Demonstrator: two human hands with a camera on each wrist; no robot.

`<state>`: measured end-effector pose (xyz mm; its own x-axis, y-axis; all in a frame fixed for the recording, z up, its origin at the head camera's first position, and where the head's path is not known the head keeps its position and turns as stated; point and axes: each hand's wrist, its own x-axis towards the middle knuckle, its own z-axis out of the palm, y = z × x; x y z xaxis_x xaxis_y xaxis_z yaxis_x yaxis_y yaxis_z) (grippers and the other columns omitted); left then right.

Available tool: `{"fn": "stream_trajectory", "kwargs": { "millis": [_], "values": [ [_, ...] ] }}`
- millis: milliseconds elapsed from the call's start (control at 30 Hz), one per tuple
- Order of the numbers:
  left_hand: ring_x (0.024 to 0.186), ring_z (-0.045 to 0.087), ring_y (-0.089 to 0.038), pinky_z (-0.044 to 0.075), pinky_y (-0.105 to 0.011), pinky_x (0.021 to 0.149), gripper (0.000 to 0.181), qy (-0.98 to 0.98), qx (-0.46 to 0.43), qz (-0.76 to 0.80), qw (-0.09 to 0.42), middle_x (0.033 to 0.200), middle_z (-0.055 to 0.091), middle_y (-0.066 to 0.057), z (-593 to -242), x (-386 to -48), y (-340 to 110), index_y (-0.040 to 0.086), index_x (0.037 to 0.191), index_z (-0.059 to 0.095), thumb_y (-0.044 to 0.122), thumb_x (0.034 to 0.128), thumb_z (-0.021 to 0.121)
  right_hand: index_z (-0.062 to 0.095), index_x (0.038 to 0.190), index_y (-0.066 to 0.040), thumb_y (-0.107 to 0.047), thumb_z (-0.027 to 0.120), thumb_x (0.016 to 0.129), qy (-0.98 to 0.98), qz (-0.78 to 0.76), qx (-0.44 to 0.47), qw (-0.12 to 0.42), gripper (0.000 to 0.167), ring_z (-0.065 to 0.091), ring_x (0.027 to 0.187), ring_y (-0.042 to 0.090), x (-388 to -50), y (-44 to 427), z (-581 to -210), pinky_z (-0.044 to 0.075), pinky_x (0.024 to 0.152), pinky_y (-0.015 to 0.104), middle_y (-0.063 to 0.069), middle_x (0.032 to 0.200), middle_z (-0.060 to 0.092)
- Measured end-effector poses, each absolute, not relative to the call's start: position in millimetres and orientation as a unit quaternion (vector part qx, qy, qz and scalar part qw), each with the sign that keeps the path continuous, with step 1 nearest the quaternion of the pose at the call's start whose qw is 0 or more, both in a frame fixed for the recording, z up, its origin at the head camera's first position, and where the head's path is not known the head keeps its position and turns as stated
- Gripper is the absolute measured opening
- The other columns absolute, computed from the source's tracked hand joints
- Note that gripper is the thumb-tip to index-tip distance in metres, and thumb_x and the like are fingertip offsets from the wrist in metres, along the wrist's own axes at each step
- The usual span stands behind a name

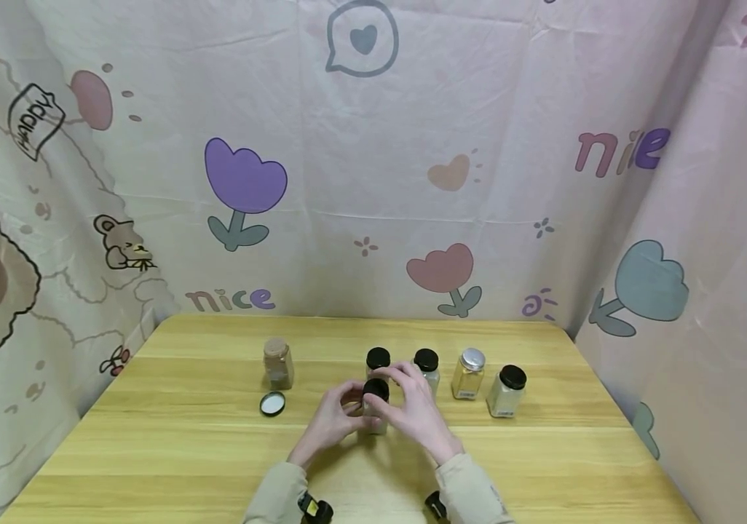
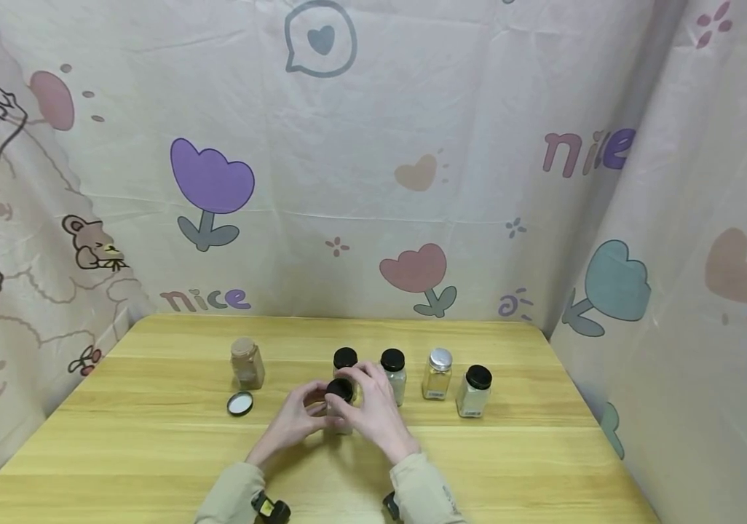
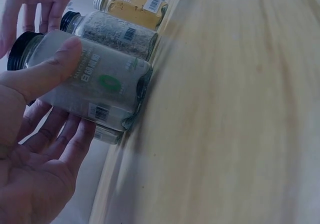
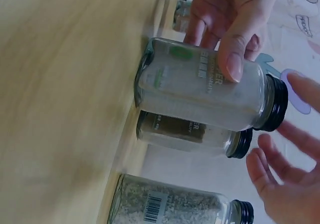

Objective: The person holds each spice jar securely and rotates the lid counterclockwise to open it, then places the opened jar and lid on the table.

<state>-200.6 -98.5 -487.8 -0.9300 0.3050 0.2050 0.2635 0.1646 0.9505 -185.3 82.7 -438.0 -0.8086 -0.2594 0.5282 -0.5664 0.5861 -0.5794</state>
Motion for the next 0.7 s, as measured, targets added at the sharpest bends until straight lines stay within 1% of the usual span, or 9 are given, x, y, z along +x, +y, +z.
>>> {"fn": "stream_trajectory", "kwargs": {
  "millis": [67, 133, 200, 300, 400, 467, 533, 633, 700],
  "values": [
    [0.119, 0.064, -0.035, 0.056, -0.033, 0.105, 0.051, 0.762, 0.183, 0.621, 0.018, 0.123, 0.066, -0.023, -487.6, -200.2, -98.5, -0.003, 0.12, 0.062, 0.004, 0.0757, 0.086, 0.072, 0.115, -0.014, -0.031, 0.084, 0.081, -0.872, 0.384, 0.227, 0.205, 0.04, 0.06, 0.108, 0.018, -184.6, 81.7, -438.0, 0.05, 0.095, 0.04, 0.0, 0.109, 0.068],
    [0.119, 0.064, -0.035, 0.056, -0.031, 0.105, 0.051, 0.759, 0.18, 0.625, 0.022, 0.124, 0.066, -0.022, -487.5, -199.8, -98.6, -0.003, 0.12, 0.062, 0.004, 0.0755, 0.086, 0.073, 0.112, -0.012, -0.032, 0.085, 0.079, -0.871, 0.379, 0.227, 0.215, 0.041, 0.061, 0.104, 0.017, -184.7, 80.5, -438.6, 0.052, 0.091, 0.036, 0.001, 0.106, 0.068],
    [0.12, 0.063, -0.036, 0.055, -0.032, 0.105, 0.051, 0.756, 0.185, 0.627, 0.023, 0.124, 0.065, -0.023, -488.1, -200.2, -98.9, -0.003, 0.121, 0.062, 0.003, 0.0762, 0.086, 0.073, 0.111, -0.011, -0.03, 0.086, 0.078, -0.87, 0.375, 0.231, 0.223, 0.04, 0.062, 0.1, 0.016, -185.2, 79.7, -439.2, 0.054, 0.087, 0.032, 0.001, 0.104, 0.069],
    [0.12, 0.063, -0.037, 0.055, -0.033, 0.106, 0.05, 0.756, 0.187, 0.626, 0.023, 0.124, 0.065, -0.023, -487.7, -200.1, -99.0, -0.004, 0.12, 0.062, 0.004, 0.0769, 0.086, 0.074, 0.11, -0.009, -0.023, 0.086, 0.079, -0.869, 0.377, 0.237, 0.216, 0.037, 0.063, 0.097, 0.016, -185.5, 79.8, -438.9, 0.055, 0.085, 0.03, 0.002, 0.104, 0.07],
    [0.118, 0.064, -0.036, 0.055, -0.036, 0.106, 0.049, 0.757, 0.19, 0.624, 0.018, 0.122, 0.066, -0.024, -487.6, -200.2, -99.0, -0.004, 0.12, 0.062, 0.002, 0.0768, 0.085, 0.074, 0.111, -0.008, -0.015, 0.083, 0.08, -0.867, 0.382, 0.247, 0.202, 0.032, 0.065, 0.101, 0.018, -184.7, 80.8, -437.5, 0.057, 0.09, 0.034, 0.003, 0.107, 0.071],
    [0.117, 0.064, -0.035, 0.055, -0.038, 0.106, 0.049, 0.755, 0.191, 0.627, 0.016, 0.122, 0.066, -0.025, -487.7, -200.4, -98.8, -0.006, 0.12, 0.062, 0.001, 0.0765, 0.085, 0.074, 0.111, -0.007, -0.01, 0.08, 0.08, -0.866, 0.383, 0.259, 0.193, 0.031, 0.065, 0.105, 0.02, -184.1, 81.5, -436.5, 0.057, 0.095, 0.039, 0.004, 0.11, 0.071],
    [0.116, 0.064, -0.034, 0.055, -0.038, 0.106, 0.05, 0.754, 0.191, 0.628, 0.015, 0.122, 0.066, -0.025, -487.7, -200.6, -98.8, -0.006, 0.12, 0.062, 0.0, 0.0759, 0.085, 0.073, 0.113, -0.007, -0.009, 0.078, 0.081, -0.864, 0.385, 0.266, 0.185, 0.032, 0.063, 0.111, 0.022, -183.7, 82.0, -436.0, 0.055, 0.101, 0.045, 0.005, 0.114, 0.071],
    [0.116, 0.064, -0.034, 0.056, -0.036, 0.105, 0.051, 0.754, 0.19, 0.628, 0.016, 0.121, 0.066, -0.025, -487.4, -200.4, -98.5, -0.006, 0.12, 0.062, 0.001, 0.0753, 0.086, 0.072, 0.116, -0.009, -0.015, 0.078, 0.083, -0.868, 0.385, 0.256, 0.181, 0.034, 0.059, 0.116, 0.024, -183.1, 81.7, -436.0, 0.051, 0.104, 0.05, 0.004, 0.117, 0.068],
    [0.117, 0.064, -0.034, 0.056, -0.034, 0.105, 0.052, 0.758, 0.189, 0.624, 0.014, 0.122, 0.066, -0.024, -487.2, -200.1, -98.3, -0.005, 0.12, 0.062, 0.003, 0.0751, 0.087, 0.072, 0.117, -0.01, -0.023, 0.08, 0.084, -0.872, 0.381, 0.245, 0.188, 0.036, 0.058, 0.116, 0.024, -183.0, 81.0, -436.6, 0.05, 0.103, 0.05, 0.004, 0.116, 0.067]
  ]
}}
